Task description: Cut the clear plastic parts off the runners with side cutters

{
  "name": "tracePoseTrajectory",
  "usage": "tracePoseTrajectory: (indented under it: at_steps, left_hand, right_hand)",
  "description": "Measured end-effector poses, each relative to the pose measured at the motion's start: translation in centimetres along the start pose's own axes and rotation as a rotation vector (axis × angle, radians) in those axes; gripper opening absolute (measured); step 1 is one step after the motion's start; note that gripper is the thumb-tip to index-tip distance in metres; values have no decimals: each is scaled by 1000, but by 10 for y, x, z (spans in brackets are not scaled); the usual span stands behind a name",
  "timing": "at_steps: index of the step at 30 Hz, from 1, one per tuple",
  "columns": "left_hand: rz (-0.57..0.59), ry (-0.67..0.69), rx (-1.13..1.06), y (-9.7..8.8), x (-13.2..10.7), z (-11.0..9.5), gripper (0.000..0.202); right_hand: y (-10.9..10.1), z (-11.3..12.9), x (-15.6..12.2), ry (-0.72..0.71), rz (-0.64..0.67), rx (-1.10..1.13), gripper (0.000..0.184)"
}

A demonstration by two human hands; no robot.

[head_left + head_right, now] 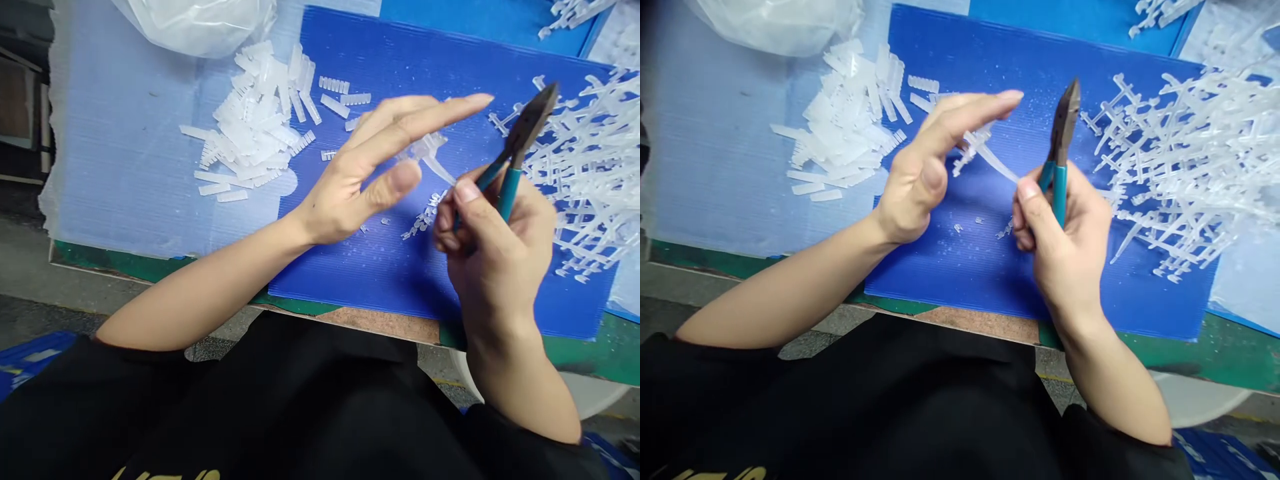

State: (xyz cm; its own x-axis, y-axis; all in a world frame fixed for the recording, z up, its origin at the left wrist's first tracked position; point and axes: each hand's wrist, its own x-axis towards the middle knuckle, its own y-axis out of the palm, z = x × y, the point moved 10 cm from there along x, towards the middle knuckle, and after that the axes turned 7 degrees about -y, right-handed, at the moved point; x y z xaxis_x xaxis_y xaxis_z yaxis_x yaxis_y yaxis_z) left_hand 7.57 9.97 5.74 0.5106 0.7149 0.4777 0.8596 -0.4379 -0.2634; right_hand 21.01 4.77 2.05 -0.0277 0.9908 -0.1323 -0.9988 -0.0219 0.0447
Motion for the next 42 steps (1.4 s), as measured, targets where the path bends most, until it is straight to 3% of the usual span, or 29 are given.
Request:
tracePoseTrajectory:
  at_steps: [4,8,10,14,18,22,25,32,38,42]
  left_hand:
    - [-89,132,143,-22,-1,0,74]
    - [-93,220,161,-26,-3,-9,78]
    - [-63,165,57,-23,-2,-11,69]
    - [-35,-80,-148,-13,-3,4,48]
    - [-152,-117,-317,-19,-6,14,30]
    - [-228,-193,-295,-26,-7,21,34]
    - [-189,-230,-303,-23,-7,23,35]
    - [-113,-325,-221,-17,-12,31,31]
    - [-81,-339,-196,-15,-11,25,29]
    - [-37,-417,-280,-7,-15,29,37]
  right_hand:
    - [16,-9,-3,105,20,325,19]
    - [26,-19,-9,249,47,454,21]
    - [34,-25,-12,321,77,514,23]
    - [47,-34,-17,376,120,592,25]
    - [49,-34,-19,330,112,564,25]
    - [46,-27,-22,283,84,539,20]
    - [45,-26,-22,263,66,522,23]
    - [25,-20,-17,78,15,145,26]
    - [25,-17,-15,14,-14,147,26]
    - [25,-29,-12,65,-95,313,24]
